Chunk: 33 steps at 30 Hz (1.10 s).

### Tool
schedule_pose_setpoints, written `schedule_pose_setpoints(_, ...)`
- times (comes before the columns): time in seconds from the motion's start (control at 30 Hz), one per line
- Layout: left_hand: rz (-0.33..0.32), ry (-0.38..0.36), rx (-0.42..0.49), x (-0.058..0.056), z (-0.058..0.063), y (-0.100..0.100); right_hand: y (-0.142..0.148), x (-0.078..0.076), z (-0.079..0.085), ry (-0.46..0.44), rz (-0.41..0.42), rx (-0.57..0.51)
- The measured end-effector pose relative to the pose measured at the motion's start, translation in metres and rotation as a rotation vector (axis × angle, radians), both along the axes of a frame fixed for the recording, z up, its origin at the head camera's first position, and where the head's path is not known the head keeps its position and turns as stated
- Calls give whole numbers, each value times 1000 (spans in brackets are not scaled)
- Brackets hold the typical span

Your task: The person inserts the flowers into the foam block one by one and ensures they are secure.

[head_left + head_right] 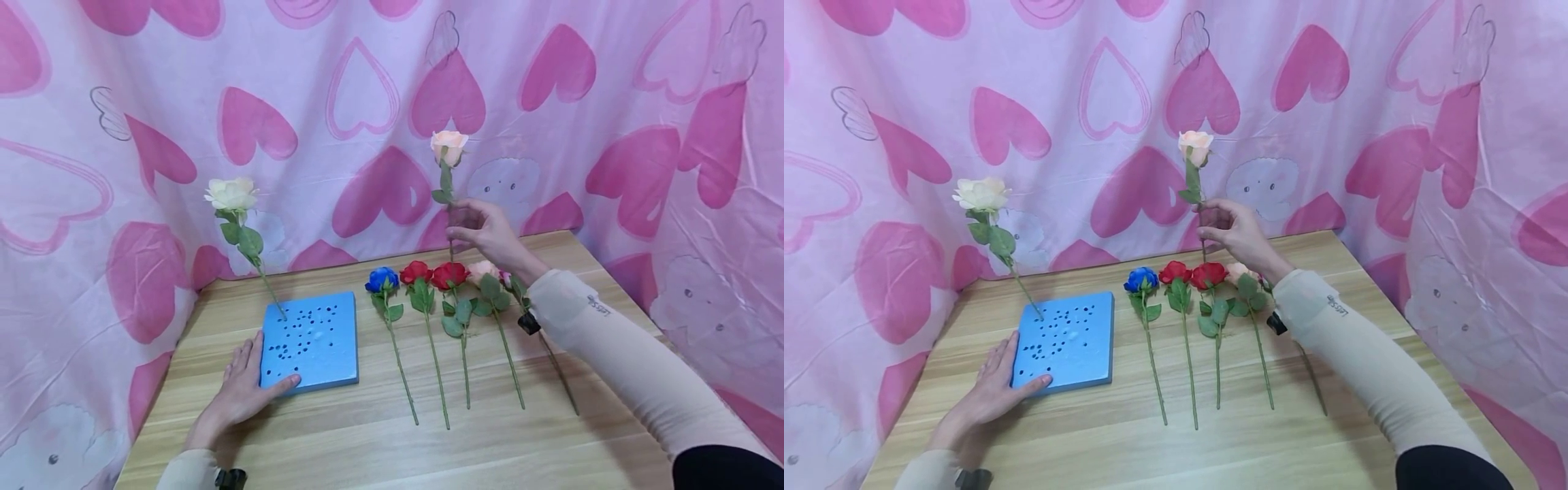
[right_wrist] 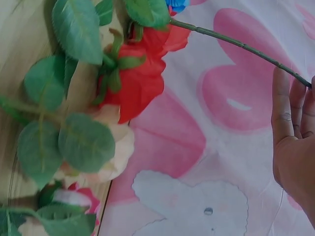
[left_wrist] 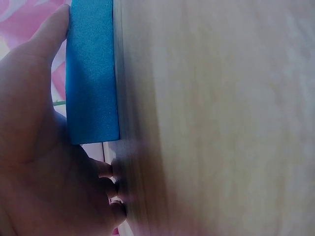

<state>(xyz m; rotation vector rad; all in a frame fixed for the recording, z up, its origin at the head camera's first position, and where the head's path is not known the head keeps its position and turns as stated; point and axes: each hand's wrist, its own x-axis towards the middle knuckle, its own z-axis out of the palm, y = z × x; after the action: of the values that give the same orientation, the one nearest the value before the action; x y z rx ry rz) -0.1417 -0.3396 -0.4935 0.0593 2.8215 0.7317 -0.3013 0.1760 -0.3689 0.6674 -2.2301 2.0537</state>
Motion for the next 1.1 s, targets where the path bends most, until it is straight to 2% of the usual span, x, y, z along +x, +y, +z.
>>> schedule_pose_setpoints(0.5, 11, -5, 7, 2, 0, -1, -55, -6, -2, -14, 76, -35)
schedule_pose_setpoints(1.1, 7, -10, 11, 0, 1, -2, -116, -11, -5, 12, 151, -18)
